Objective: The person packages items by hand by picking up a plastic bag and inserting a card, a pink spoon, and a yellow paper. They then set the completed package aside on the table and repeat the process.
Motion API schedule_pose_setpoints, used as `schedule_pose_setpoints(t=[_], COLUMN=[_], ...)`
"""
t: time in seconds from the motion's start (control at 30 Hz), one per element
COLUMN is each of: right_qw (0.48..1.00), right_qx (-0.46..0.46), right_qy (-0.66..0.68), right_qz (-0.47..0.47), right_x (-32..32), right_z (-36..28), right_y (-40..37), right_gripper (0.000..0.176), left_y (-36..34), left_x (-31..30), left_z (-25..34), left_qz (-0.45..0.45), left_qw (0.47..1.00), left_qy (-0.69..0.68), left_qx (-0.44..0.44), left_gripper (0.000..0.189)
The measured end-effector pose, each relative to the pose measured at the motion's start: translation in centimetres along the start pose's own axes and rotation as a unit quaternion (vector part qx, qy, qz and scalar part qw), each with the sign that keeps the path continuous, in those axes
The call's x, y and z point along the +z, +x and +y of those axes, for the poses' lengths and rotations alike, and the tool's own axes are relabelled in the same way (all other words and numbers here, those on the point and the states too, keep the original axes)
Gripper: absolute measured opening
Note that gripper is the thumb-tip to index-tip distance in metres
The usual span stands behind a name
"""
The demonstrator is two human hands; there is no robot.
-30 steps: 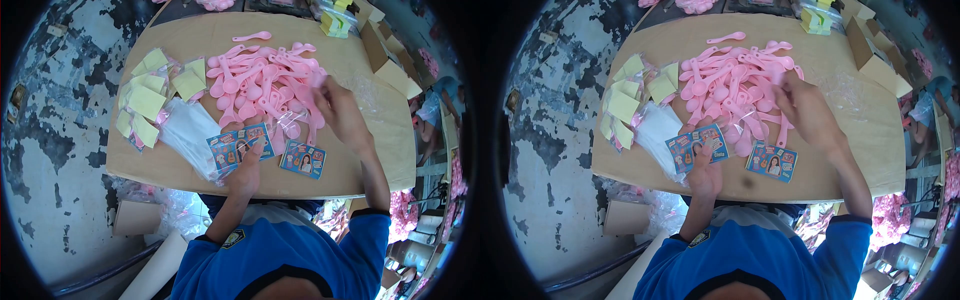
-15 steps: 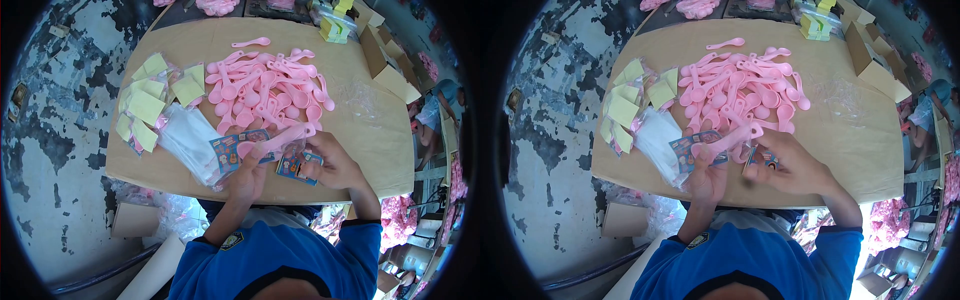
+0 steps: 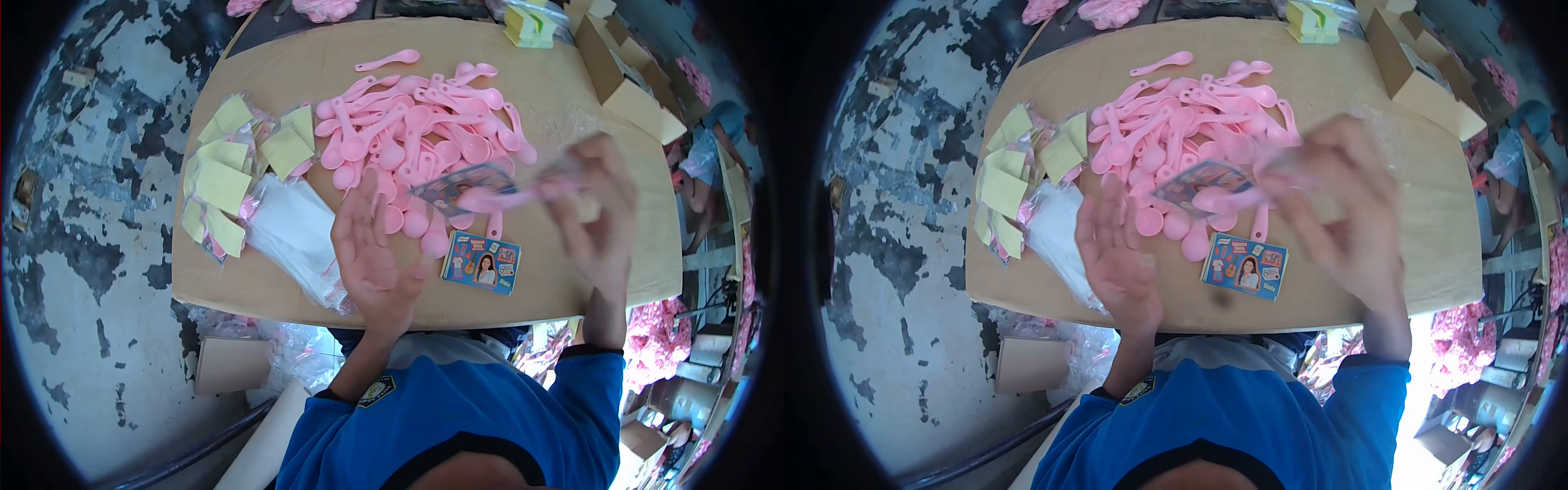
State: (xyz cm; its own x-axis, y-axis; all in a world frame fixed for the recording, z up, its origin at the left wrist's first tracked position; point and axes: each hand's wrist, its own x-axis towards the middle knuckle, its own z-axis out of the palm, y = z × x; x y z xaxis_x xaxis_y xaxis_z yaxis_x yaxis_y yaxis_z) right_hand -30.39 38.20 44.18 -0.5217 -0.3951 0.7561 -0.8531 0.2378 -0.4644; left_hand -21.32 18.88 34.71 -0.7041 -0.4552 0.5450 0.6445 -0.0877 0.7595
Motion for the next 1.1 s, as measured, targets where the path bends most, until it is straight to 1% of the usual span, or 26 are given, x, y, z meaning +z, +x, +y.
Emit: schedule_pose_setpoints(t=[0.03, 0.07, 0.13, 0.2, 0.23, 0.27, 0.3, 0.33, 0.37, 0.4, 0.43, 0.47, 0.5, 0.57, 0.6, 0.67, 0.77, 0.8, 0.83, 0.87, 0.9, 1.0, 1.1], right_qw=[0.997, 0.997, 0.997, 0.995, 0.992, 0.987, 0.989, 0.99, 0.989, 0.987, 0.979, 0.969, 0.956, 0.914, 0.917, 0.926, 0.934, 0.937, 0.975, 0.992, 0.988, 0.992, 0.99], right_qx=[0.0, 0.001, -0.002, 0.023, 0.034, 0.053, 0.033, 0.014, 0.025, 0.036, 0.077, 0.115, 0.154, 0.224, 0.215, 0.214, 0.22, 0.221, 0.139, 0.054, -0.031, -0.057, -0.088], right_qy=[-0.054, -0.045, -0.025, 0.03, 0.059, 0.092, 0.103, 0.112, 0.133, 0.153, 0.185, 0.214, 0.242, 0.289, 0.288, 0.255, 0.2, 0.178, 0.073, -0.033, -0.139, -0.095, -0.105], right_qz=[-0.062, -0.062, -0.067, -0.095, -0.109, -0.121, -0.104, -0.085, -0.065, -0.044, -0.023, -0.043, -0.06, -0.175, -0.17, -0.178, -0.198, -0.202, -0.156, -0.106, -0.052, -0.059, -0.043], right_x=[0.3, 0.1, -0.3, 0.2, 0.5, 0.9, 0.7, 0.2, 0.2, 0.2, 0.4, 0.5, 0.6, 0.7, 0.7, 0.7, 1.2, 1.3, 1.8, 2.5, 2.9, 2.9, 3.4], right_z=[-0.3, -0.5, -0.7, -1.0, -1.1, -1.1, -0.6, 0.2, 0.5, 0.8, 0.6, 0.6, 0.6, 1.0, 0.6, 1.1, 0.9, 0.7, 1.0, 1.6, 1.9, 1.5, 1.4], right_y=[0.4, 0.4, 0.2, -0.4, -0.8, -1.2, -1.2, -1.0, -0.8, -0.6, -0.3, -0.5, -0.6, -1.4, -1.2, -1.4, -1.5, -1.4, -1.3, -1.4, -1.3, -1.2, -1.6], right_gripper=[0.014, 0.016, 0.019, 0.013, 0.011, 0.017, 0.02, 0.024, 0.027, 0.031, 0.034, 0.036, 0.038, 0.04, 0.032, 0.027, 0.023, 0.022, 0.021, 0.021, 0.021, 0.018, 0.016], left_y=[0.1, 0.3, 0.4, -0.3, -0.9, -1.1, -1.3, -1.2, -1.1, -1.0, -0.9, -0.8, -0.8, -0.7, -0.9, -1.6, -0.8, -0.3, -0.2, -0.1, 0.1, 0.2, -0.3], left_x=[0.2, 0.4, 1.9, 2.8, 3.1, 3.2, 3.3, 3.5, 3.6, 3.8, 3.9, 3.9, 3.4, 2.0, 2.0, 2.1, 2.0, 2.0, 2.1, 2.3, 2.4, 2.5, 2.9], left_z=[0.0, 0.0, 1.3, 1.0, 0.1, 0.0, -0.1, 0.5, 1.0, 1.6, 2.1, 2.4, 2.2, 1.7, 1.8, 2.2, 1.3, 1.1, 1.2, 1.3, 1.4, 1.4, 0.8], left_qz=[-0.03, -0.061, -0.147, -0.221, -0.254, -0.264, -0.271, -0.256, -0.24, -0.23, -0.216, -0.197, -0.244, -0.334, -0.296, -0.213, -0.078, -0.088, -0.086, -0.085, -0.083, -0.132, -0.152], left_qw=[0.996, 0.985, 0.963, 0.942, 0.936, 0.937, 0.936, 0.941, 0.943, 0.941, 0.925, 0.895, 0.877, 0.83, 0.85, 0.885, 0.943, 0.959, 0.964, 0.967, 0.967, 0.947, 0.953], left_qy=[0.067, 0.132, 0.216, 0.25, 0.243, 0.227, 0.211, 0.187, 0.162, 0.066, -0.031, -0.126, -0.157, -0.218, -0.213, -0.202, -0.113, -0.062, -0.011, 0.039, 0.09, 0.183, 0.2], left_qx=[0.045, 0.093, 0.061, 0.019, -0.006, -0.041, -0.075, -0.12, -0.166, -0.239, -0.311, -0.38, -0.383, -0.389, -0.381, -0.361, -0.303, -0.264, -0.251, -0.238, -0.224, -0.23, -0.167], left_gripper=[0.09, 0.089, 0.087, 0.084, 0.081, 0.077, 0.073, 0.068, 0.064, 0.06, 0.055, 0.051, 0.05, 0.048, 0.046, 0.042, 0.035, 0.031, 0.031, 0.031, 0.032, 0.036, 0.039])
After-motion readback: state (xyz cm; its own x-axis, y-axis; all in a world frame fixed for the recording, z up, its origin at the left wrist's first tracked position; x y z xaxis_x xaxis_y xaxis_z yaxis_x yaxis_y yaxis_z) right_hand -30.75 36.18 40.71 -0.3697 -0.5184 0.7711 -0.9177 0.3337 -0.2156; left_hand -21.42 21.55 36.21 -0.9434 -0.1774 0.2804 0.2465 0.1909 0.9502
